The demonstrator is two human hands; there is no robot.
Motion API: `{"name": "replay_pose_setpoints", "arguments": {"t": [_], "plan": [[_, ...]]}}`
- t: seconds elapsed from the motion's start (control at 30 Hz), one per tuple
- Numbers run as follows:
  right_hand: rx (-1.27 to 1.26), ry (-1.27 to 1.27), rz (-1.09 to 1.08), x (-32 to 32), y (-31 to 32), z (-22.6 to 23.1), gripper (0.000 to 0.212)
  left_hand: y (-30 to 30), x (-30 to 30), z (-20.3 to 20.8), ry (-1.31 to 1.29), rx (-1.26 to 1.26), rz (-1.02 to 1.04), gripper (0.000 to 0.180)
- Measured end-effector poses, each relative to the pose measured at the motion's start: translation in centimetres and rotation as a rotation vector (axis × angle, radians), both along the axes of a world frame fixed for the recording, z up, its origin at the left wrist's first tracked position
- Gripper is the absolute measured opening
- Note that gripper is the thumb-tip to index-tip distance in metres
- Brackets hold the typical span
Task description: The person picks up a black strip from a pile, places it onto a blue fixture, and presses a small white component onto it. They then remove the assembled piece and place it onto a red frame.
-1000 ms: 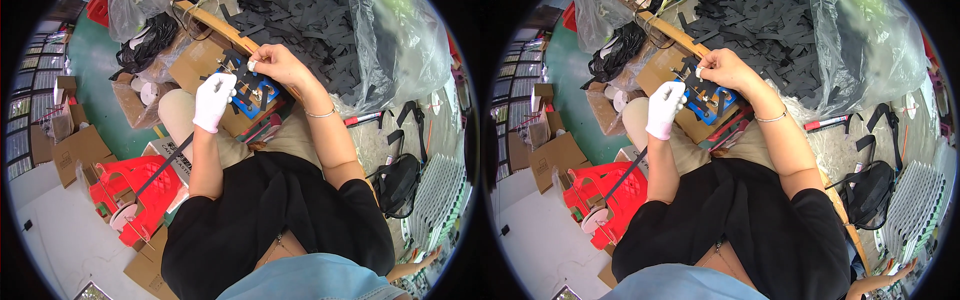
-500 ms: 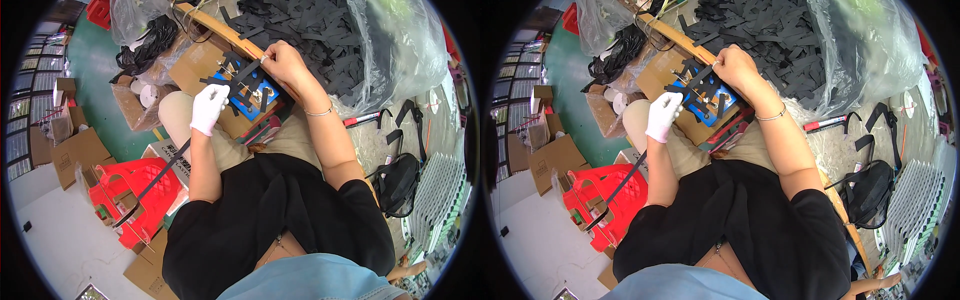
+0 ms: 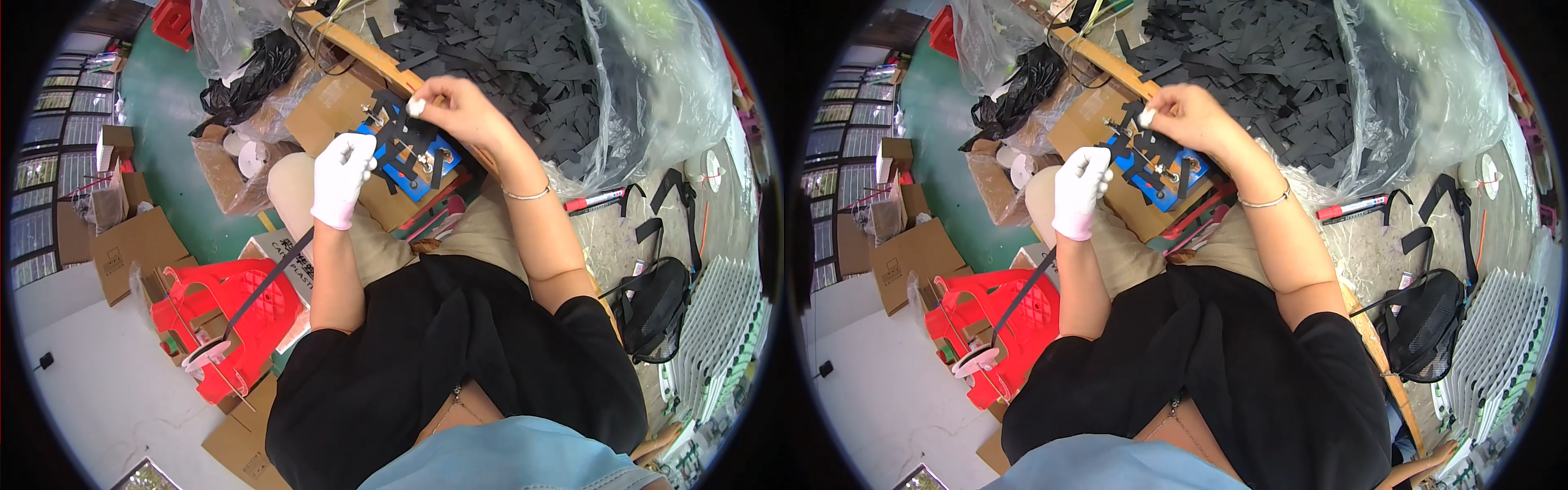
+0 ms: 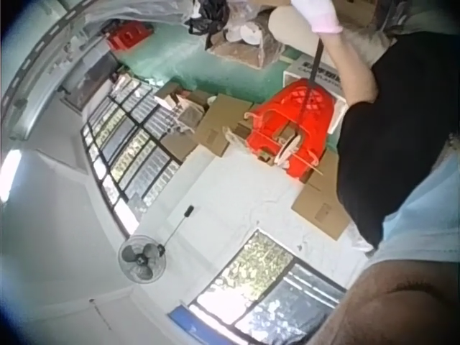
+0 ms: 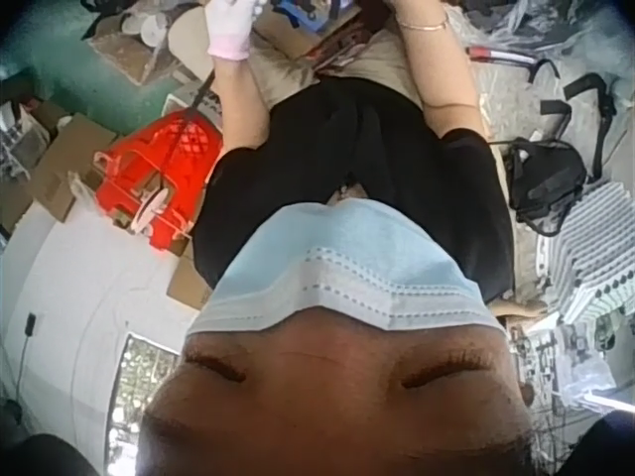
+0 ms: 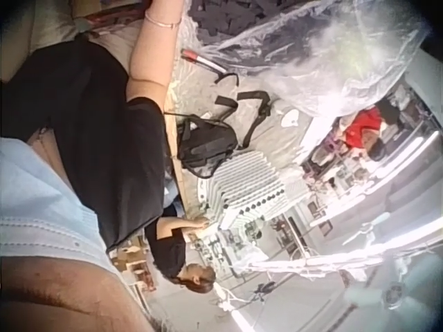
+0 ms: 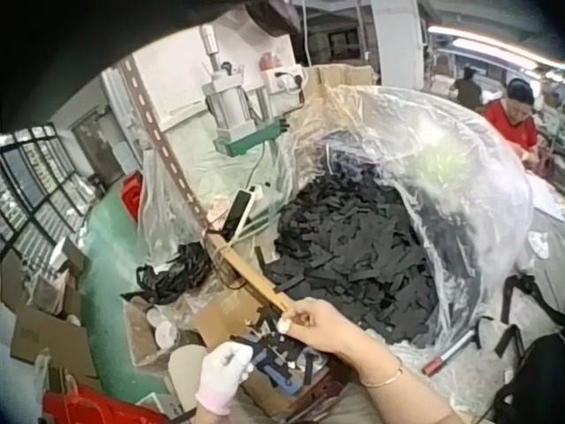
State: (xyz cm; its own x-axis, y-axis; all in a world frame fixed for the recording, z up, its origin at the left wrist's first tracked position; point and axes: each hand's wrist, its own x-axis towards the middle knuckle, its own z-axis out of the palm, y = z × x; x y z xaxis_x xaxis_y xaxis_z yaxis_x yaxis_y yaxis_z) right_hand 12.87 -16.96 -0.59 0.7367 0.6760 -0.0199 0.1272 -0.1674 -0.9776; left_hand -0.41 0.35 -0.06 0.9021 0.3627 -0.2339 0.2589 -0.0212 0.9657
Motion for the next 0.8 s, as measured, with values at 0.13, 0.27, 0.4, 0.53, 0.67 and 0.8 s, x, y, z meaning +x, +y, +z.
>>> {"name": "replay_pose_setpoints", "arguments": {"t": [0.13,0.27,0.4,0.53,0.67,0.8], "plan": [[0.122,0.225,0.097,-0.4,0.7,-1.2,0.017,-0.8,1.0,0.4,-0.023,0.035,-0.01,0.015],[0.071,0.179,0.056,-0.2,0.5,-1.2,0.014,-1.0,1.4,0.1,-0.018,0.049,-0.024,0.015],[-0.173,-0.196,-0.178,0.0,0.0,-0.7,0.015,-0.2,0.8,-0.3,0.0,0.057,-0.053,0.015],[-0.352,-0.218,-0.22,0.3,-0.1,-0.6,0.017,1.2,-0.4,-1.6,0.084,0.091,-0.061,0.016],[-0.387,-0.293,-0.272,0.3,0.0,-1.0,0.017,1.4,-0.6,-2.4,0.105,0.101,-0.032,0.017],[-0.389,-0.285,-0.279,0.3,0.1,-1.3,0.017,1.5,-0.3,-3.3,0.112,0.098,-0.027,0.017]]}}
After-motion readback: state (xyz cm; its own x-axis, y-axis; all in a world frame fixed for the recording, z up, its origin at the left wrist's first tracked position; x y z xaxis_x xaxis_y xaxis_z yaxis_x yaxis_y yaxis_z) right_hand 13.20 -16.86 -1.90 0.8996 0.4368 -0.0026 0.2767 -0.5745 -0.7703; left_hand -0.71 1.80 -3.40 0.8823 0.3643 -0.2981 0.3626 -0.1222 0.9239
